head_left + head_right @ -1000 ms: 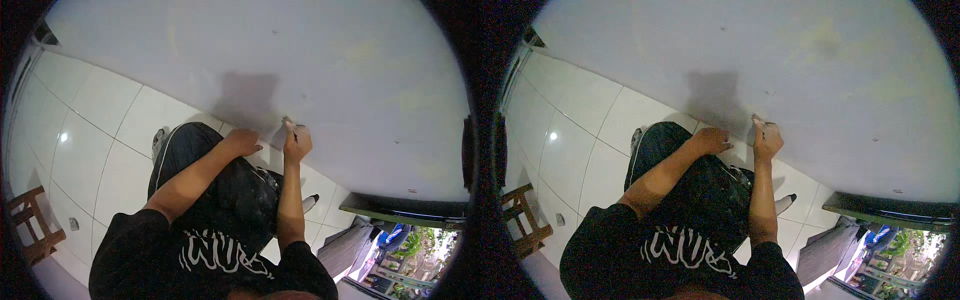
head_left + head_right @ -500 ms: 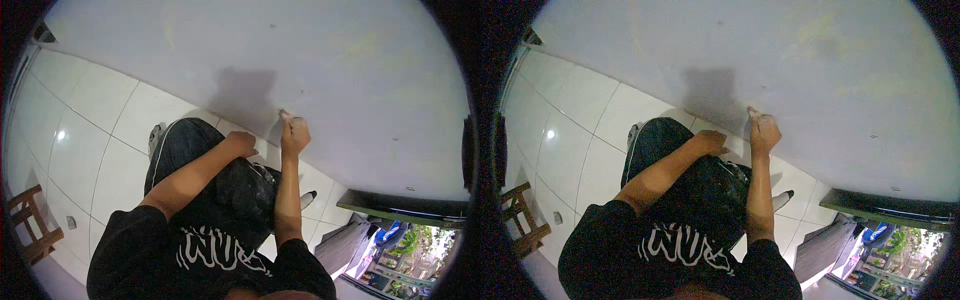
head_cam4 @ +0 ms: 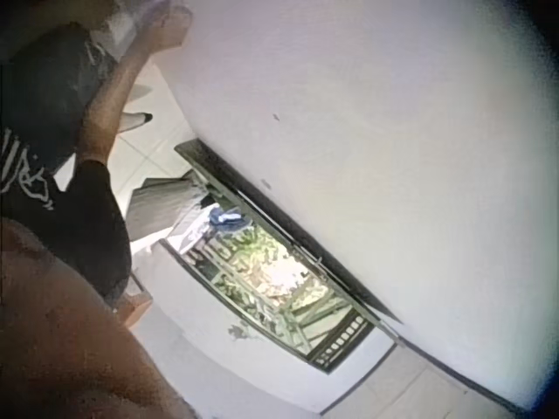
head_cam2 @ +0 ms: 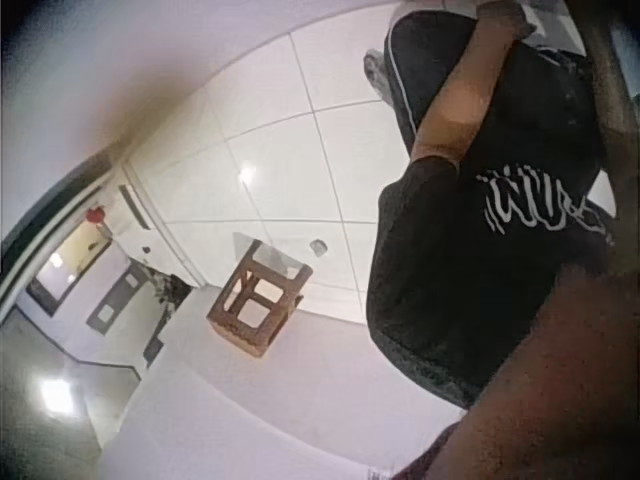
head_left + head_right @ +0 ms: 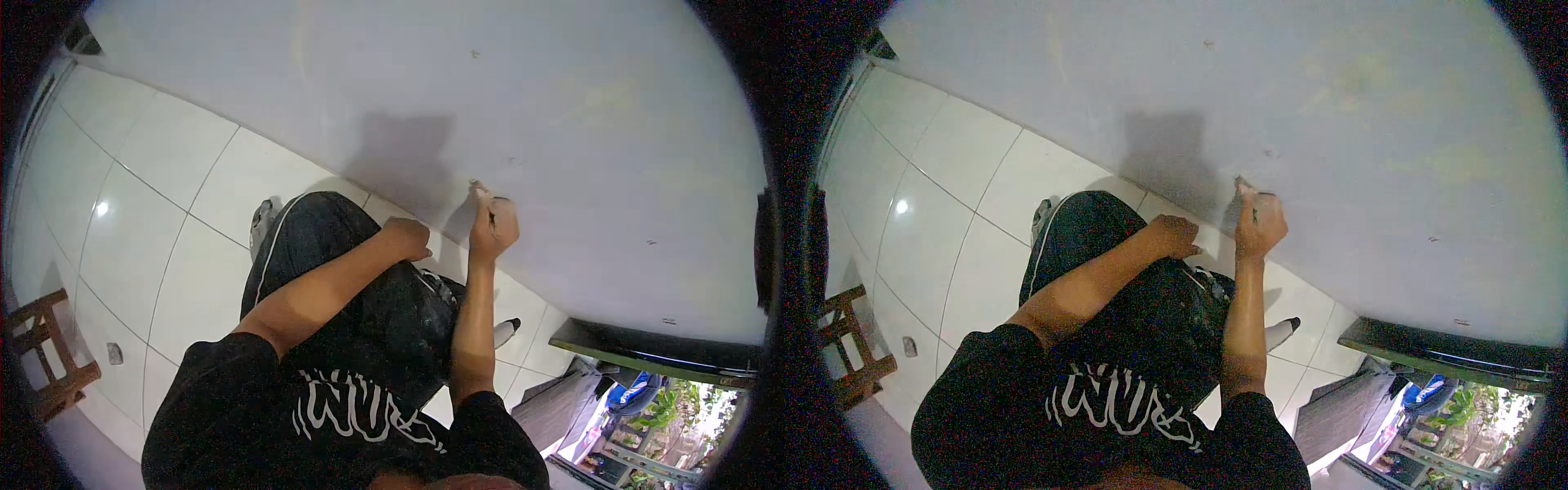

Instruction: The person patches holes and cracks in a wall by applying a white filler substance with a small metal scraper and smoothing the surface.

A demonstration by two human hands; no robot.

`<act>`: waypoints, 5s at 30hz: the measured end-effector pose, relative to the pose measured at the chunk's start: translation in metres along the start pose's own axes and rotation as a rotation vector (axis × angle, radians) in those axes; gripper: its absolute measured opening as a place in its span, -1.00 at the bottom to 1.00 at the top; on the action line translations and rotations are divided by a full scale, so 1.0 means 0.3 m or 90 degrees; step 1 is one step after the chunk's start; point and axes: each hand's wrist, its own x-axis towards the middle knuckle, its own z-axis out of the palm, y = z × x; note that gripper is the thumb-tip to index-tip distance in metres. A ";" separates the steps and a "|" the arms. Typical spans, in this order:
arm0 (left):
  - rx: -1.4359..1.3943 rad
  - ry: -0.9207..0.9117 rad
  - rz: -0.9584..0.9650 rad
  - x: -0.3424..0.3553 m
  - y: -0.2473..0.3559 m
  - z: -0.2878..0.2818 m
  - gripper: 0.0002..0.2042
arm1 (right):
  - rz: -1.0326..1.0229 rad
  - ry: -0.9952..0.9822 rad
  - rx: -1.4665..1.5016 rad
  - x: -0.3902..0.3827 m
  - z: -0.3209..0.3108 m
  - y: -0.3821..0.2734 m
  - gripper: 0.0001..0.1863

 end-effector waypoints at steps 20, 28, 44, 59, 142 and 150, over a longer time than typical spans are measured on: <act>0.014 -0.031 -0.001 0.007 0.007 -0.007 -0.54 | -0.021 0.010 -0.035 0.025 0.038 -0.026 -0.81; 0.006 0.015 0.003 -0.001 0.001 0.016 -0.58 | -0.006 -0.027 -0.044 0.048 0.023 -0.076 -0.81; 0.023 -0.022 0.016 0.022 -0.007 0.014 -0.46 | -0.073 -0.022 -0.071 0.066 0.025 -0.067 -0.84; 0.021 -0.020 0.004 0.002 0.015 0.006 -0.57 | -0.076 -0.031 -0.071 0.070 0.042 -0.084 -0.82; -0.019 -0.071 -0.018 0.030 0.008 0.013 -0.61 | 0.004 -0.109 -0.158 -0.050 0.074 -0.026 -0.74; 0.027 0.008 0.033 0.051 -0.011 0.070 -0.55 | -0.033 -0.088 -0.120 -0.073 0.100 -0.014 -0.77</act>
